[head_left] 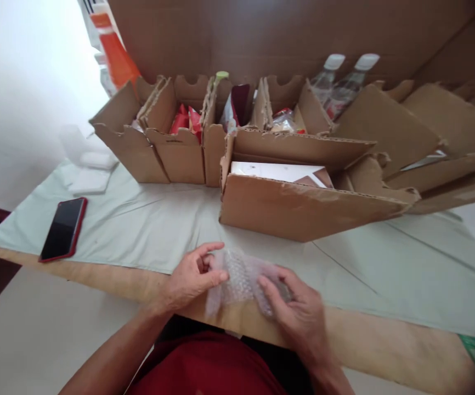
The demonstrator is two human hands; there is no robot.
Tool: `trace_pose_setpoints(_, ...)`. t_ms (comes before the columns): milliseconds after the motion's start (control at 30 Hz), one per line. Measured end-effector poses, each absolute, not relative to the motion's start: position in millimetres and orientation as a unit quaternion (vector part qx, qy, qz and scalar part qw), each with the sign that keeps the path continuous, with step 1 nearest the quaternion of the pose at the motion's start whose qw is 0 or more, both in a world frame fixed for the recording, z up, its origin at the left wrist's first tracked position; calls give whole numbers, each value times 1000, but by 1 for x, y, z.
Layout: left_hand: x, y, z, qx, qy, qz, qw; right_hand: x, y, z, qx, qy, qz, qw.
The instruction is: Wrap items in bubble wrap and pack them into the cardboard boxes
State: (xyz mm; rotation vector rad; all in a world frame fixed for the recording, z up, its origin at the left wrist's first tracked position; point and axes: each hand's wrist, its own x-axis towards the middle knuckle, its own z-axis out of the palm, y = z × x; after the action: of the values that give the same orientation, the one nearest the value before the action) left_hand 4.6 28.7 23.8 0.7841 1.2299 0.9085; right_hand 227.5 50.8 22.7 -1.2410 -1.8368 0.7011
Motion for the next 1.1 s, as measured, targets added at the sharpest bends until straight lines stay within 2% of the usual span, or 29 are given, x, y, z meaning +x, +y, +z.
trace_pose_setpoints(133,3,18,18,310,545,436,646,190,43,32,-346,-786,361,364)
trace_pose_setpoints(233,-33,9,23,273,614,458,582,194,49,33,-348,-770,425,324)
trace_pose_setpoints(300,-74,6,35,262,674,476,499,205,56,28,-388,-755,421,320)
trace_pose_setpoints(333,-98,6,44,263,711,492,428,211,58,23,-415,-747,411,319)
trace_pose_setpoints(400,-148,11,66,295,788,494,219,219,62,13,-461,-734,390,312)
trace_pose_setpoints(500,-220,34,93,335,862,367,-100,223,62,2,-482,-740,355,306)
trace_pose_setpoints(567,-262,57,100,343,872,276,-213,222,61,-2,-476,-754,328,312)
trace_pose_setpoints(667,-310,91,90,410,871,205,-176,219,61,-3,-469,-766,302,319)
trace_pose_setpoints(800,-340,123,68,489,848,202,-42,217,61,-4,-475,-770,287,315)
trace_pose_setpoints(867,-346,134,64,497,842,210,-9,217,61,-5,-474,-771,286,314)
trace_pose_setpoints(1100,-353,173,52,448,863,231,-30,213,62,-7,-490,-761,270,329)
